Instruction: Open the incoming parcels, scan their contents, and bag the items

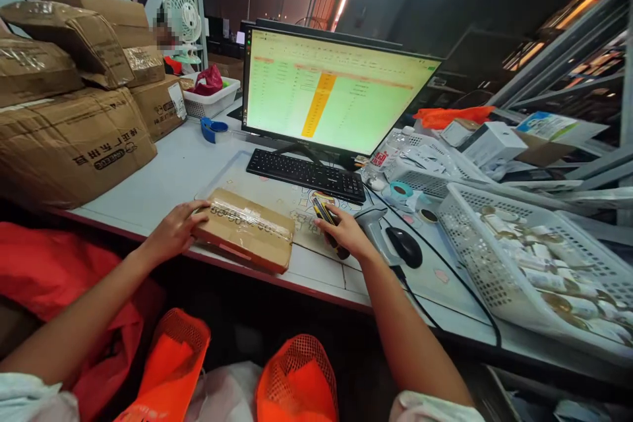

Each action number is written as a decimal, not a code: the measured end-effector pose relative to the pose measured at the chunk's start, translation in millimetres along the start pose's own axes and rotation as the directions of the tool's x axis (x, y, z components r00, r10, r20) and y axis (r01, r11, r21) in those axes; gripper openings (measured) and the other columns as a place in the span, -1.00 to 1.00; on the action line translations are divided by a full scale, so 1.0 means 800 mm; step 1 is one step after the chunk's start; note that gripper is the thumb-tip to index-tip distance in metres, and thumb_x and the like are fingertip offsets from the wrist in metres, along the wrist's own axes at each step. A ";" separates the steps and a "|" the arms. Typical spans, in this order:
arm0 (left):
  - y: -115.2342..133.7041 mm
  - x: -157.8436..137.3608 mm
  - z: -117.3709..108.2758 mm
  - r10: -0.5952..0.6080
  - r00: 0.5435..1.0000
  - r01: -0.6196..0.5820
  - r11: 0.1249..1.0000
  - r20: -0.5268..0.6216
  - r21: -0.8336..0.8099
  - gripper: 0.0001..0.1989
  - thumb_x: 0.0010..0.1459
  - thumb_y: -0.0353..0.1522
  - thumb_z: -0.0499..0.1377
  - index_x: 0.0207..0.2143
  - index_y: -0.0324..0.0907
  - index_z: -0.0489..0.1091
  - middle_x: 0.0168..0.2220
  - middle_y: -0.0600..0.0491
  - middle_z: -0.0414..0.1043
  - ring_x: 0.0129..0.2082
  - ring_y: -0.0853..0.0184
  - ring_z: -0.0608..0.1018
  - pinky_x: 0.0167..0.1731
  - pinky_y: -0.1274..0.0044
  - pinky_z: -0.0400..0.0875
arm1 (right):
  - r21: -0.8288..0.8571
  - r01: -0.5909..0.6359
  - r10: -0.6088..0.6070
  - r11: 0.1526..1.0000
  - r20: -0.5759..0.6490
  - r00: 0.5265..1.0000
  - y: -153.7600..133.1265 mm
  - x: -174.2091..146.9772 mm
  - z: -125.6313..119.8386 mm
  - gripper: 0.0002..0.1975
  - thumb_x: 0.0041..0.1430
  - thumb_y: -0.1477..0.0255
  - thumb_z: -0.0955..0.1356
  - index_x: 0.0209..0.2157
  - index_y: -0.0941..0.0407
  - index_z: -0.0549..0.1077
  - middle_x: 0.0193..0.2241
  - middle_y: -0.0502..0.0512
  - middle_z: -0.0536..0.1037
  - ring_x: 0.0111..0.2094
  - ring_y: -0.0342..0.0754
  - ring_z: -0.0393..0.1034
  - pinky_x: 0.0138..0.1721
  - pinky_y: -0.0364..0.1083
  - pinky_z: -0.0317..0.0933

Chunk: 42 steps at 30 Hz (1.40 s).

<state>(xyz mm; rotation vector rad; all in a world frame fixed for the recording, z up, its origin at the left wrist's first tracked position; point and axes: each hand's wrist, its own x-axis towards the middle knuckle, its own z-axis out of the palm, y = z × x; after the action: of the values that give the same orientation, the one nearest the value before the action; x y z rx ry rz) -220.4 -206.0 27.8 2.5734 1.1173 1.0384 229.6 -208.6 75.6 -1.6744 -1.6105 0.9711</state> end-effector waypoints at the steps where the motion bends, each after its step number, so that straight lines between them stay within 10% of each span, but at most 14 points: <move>1: -0.003 -0.009 0.004 -0.012 1.000 0.012 1.000 0.014 0.012 -0.56 0.04 -0.50 0.20 0.01 -0.06 0.42 0.25 -0.10 0.35 0.25 0.02 0.42 0.23 0.16 0.35 | -0.019 -0.003 0.003 1.000 0.004 1.000 -0.001 -0.001 0.002 -0.28 0.16 0.15 0.43 0.28 0.16 0.31 -0.53 -0.06 0.46 -0.60 -0.10 0.36 -0.60 -0.16 0.22; 8: 0.006 -0.002 -0.014 -0.010 0.988 0.022 0.997 0.155 -0.075 -0.22 -0.07 -0.08 0.48 0.19 0.00 0.36 0.31 -0.12 0.29 0.34 -0.05 0.29 0.36 0.15 0.17 | -0.302 0.088 -0.064 0.949 0.088 0.994 -0.009 -0.028 0.010 -0.43 0.26 0.17 0.37 0.20 0.19 0.40 -0.45 0.03 0.57 -0.48 -0.07 0.45 -0.41 -0.13 0.31; 15: 0.009 0.049 0.011 -0.074 0.926 0.116 0.989 0.371 -0.092 0.23 -0.25 0.11 0.49 0.41 -0.07 0.11 0.49 -0.25 -0.19 0.47 -0.19 -0.04 0.40 0.03 -0.02 | -0.290 0.161 -0.096 0.943 0.227 0.969 -0.021 -0.059 0.025 -0.49 0.24 0.29 0.37 0.16 0.22 0.45 -0.08 0.21 0.62 -0.19 0.03 0.53 -0.11 -0.03 0.37; 42: 0.021 0.068 0.016 -0.042 0.902 0.018 0.998 0.430 0.058 0.21 -0.20 0.18 0.40 0.39 -0.17 0.07 0.35 -0.24 0.04 0.38 -0.14 0.14 0.37 0.10 0.11 | -0.124 0.188 -0.130 0.974 0.369 0.920 -0.022 -0.116 0.040 -0.53 0.17 0.35 0.40 0.12 0.15 0.52 -0.11 0.08 0.61 -0.22 0.02 0.46 -0.15 -0.08 0.32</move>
<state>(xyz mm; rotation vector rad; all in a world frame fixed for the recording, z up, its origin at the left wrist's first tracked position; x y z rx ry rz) -176.0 -178.2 53.9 2.6288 1.0668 0.3963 194.6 -301.3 81.3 -1.4953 -2.0785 1.1398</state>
